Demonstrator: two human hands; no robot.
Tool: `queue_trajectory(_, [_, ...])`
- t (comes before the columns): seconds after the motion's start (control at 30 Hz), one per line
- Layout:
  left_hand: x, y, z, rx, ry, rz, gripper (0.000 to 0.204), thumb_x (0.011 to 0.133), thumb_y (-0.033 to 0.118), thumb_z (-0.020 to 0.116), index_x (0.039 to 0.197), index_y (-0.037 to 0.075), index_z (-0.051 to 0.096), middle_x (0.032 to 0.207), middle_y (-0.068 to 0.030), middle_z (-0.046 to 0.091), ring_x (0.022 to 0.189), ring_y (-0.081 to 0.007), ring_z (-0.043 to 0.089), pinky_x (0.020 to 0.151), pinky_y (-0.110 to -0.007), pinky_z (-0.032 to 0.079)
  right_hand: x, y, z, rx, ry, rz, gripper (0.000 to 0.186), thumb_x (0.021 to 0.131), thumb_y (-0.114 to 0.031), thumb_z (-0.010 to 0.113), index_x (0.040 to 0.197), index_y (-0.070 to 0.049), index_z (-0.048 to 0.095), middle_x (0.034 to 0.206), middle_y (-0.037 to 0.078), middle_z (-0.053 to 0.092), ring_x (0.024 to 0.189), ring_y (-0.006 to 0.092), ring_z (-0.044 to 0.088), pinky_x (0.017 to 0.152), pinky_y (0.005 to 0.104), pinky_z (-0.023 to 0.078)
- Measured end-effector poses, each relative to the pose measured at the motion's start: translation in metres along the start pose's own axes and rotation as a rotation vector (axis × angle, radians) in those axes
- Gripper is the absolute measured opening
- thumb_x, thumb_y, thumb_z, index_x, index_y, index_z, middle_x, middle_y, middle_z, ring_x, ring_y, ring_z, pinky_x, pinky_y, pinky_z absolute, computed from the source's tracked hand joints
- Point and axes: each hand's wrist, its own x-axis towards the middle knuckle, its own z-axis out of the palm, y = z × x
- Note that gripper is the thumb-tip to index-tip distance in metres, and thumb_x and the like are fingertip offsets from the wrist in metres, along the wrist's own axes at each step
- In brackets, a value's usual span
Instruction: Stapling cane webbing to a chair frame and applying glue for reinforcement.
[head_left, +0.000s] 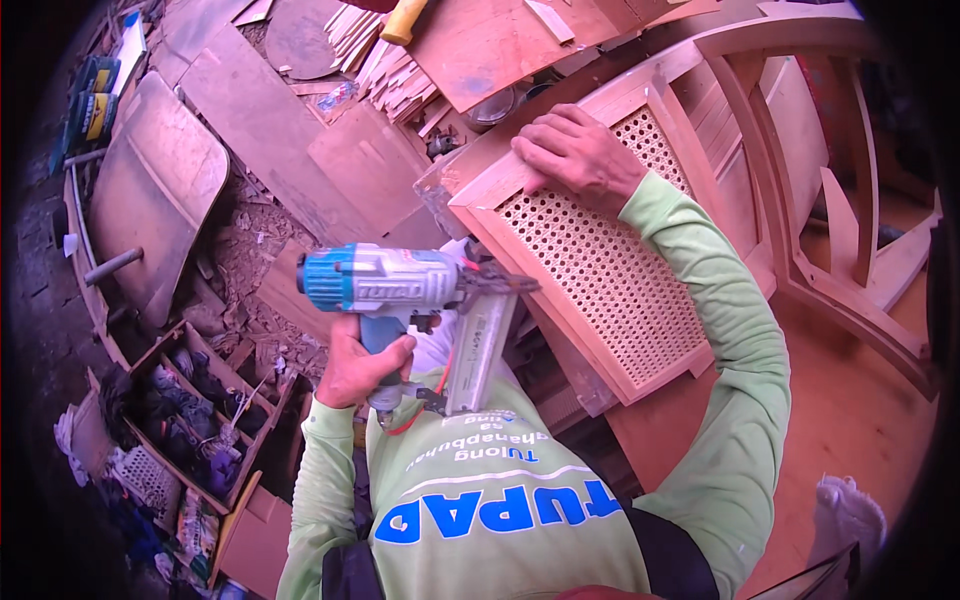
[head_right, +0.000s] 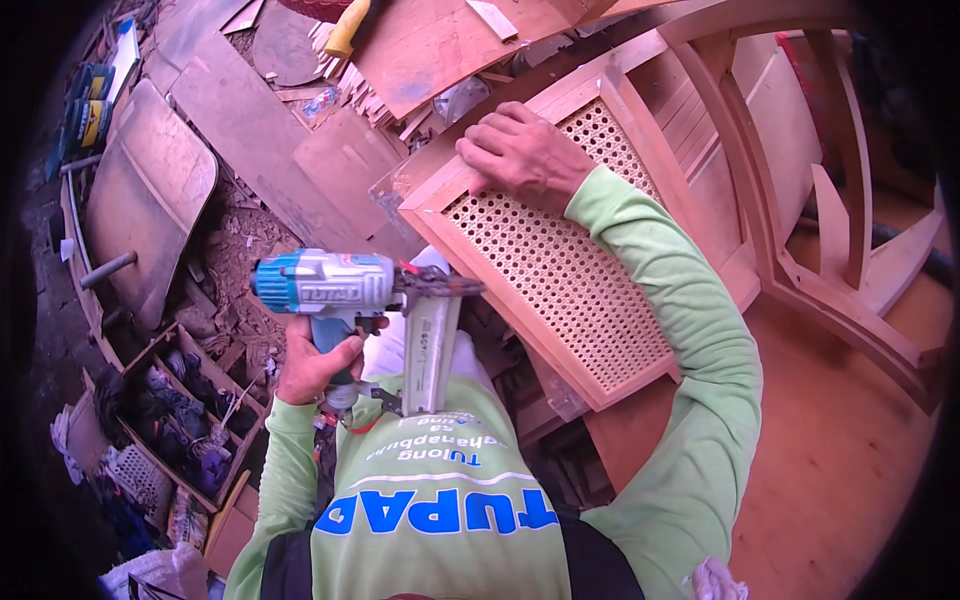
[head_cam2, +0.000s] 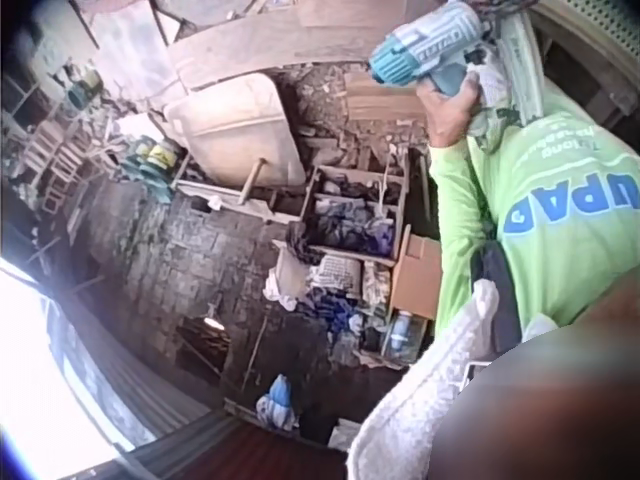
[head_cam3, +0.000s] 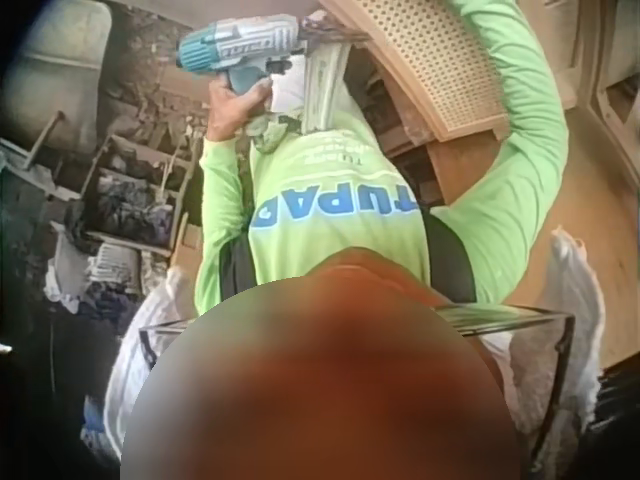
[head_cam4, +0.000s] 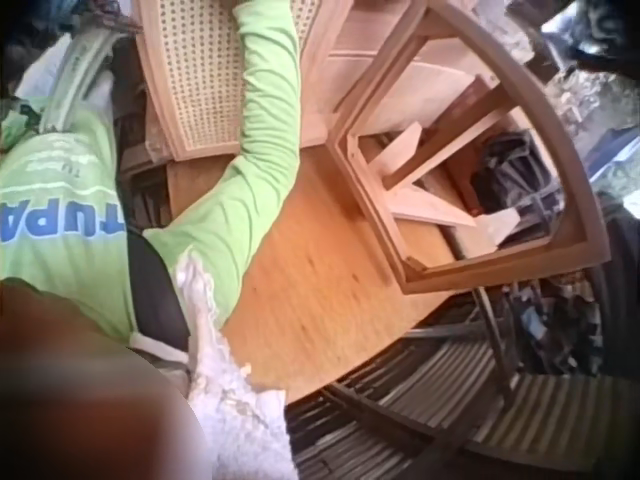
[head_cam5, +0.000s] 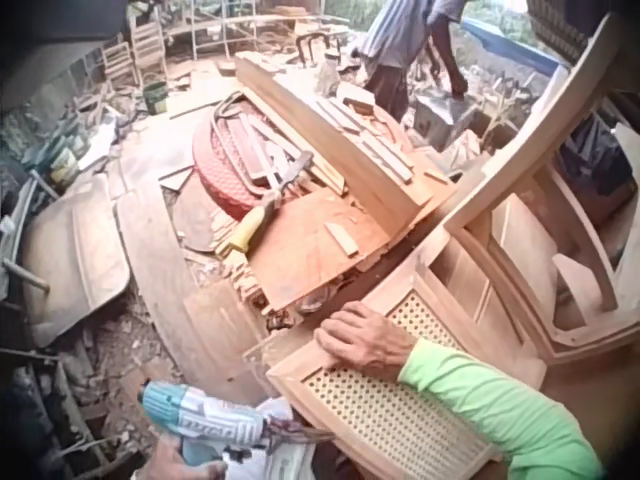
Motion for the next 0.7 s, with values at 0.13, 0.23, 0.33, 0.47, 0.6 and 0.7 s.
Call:
queue_trajectory(0.13, [-0.013,-0.005,-0.032,0.023,0.119,0.135,0.047,0.092,0.001,0.070,0.136,-0.008,0.056,0.115,-0.0230,0.075,0.063,-0.0158,0.066,0.057,-0.030,0.056,0.008,-0.044,-0.008,-0.121,0.166,0.222,0.045,0.089,-0.024,0.081,0.123,0.000,0.065,0.125,0.016,0.065,0.123,0.0355,0.060,0.106,0.0482,0.050])
queue_trajectory(0.23, [-0.023,-0.001,-0.047,0.054,0.233,0.235,0.046,0.093,0.007,0.072,0.133,-0.010,0.058,0.117,-0.0242,0.074,0.058,-0.0148,0.062,0.054,-0.030,0.055,-0.003,-0.109,-0.004,-0.041,0.401,0.655,0.045,0.084,-0.013,0.085,0.122,0.001,0.065,0.109,0.017,0.059,0.099,0.0363,0.058,0.088,0.0489,0.049])
queue_trajectory(0.33, [-0.023,0.004,-0.054,0.075,0.269,0.332,0.043,0.095,0.008,0.072,0.131,-0.011,0.059,0.116,-0.0230,0.074,0.059,-0.0142,0.060,0.054,-0.030,0.054,-0.031,-0.187,0.014,0.013,0.401,0.943,0.055,0.077,-0.015,0.090,0.123,0.000,0.065,0.109,0.016,0.057,0.100,0.0370,0.057,0.087,0.0486,0.049])
queue_trajectory(0.47, [-0.022,0.000,-0.068,-0.002,0.324,0.367,0.035,0.099,0.008,0.069,0.128,-0.012,0.062,0.096,-0.0133,0.066,0.061,-0.0139,0.055,0.055,-0.032,0.052,-0.033,-0.232,0.047,-0.058,0.414,1.044,0.060,0.077,-0.022,0.089,0.128,-0.001,0.065,0.113,0.012,0.056,0.104,0.0350,0.057,0.089,0.0499,0.048])
queue_trajectory(0.6, [-0.024,-0.010,-0.065,-0.042,0.335,0.393,0.035,0.100,0.009,0.069,0.127,-0.014,0.065,0.078,-0.0052,0.058,0.063,-0.0140,0.054,0.057,-0.032,0.050,-0.036,-0.226,0.069,-0.108,0.523,1.064,0.045,0.080,-0.018,0.084,0.118,-0.004,0.063,0.109,0.013,0.054,0.101,0.0341,0.056,0.088,0.0487,0.046])
queue_trajectory(0.7, [-0.031,-0.008,-0.057,-0.040,0.309,0.376,0.033,0.100,0.007,0.068,0.126,-0.013,0.065,0.078,-0.0052,0.058,0.065,-0.0133,0.055,0.057,-0.032,0.050,-0.036,-0.228,0.074,-0.131,0.571,1.075,0.035,0.082,-0.015,0.081,0.108,-0.006,0.059,0.105,0.013,0.052,0.099,0.0348,0.055,0.087,0.0484,0.045])
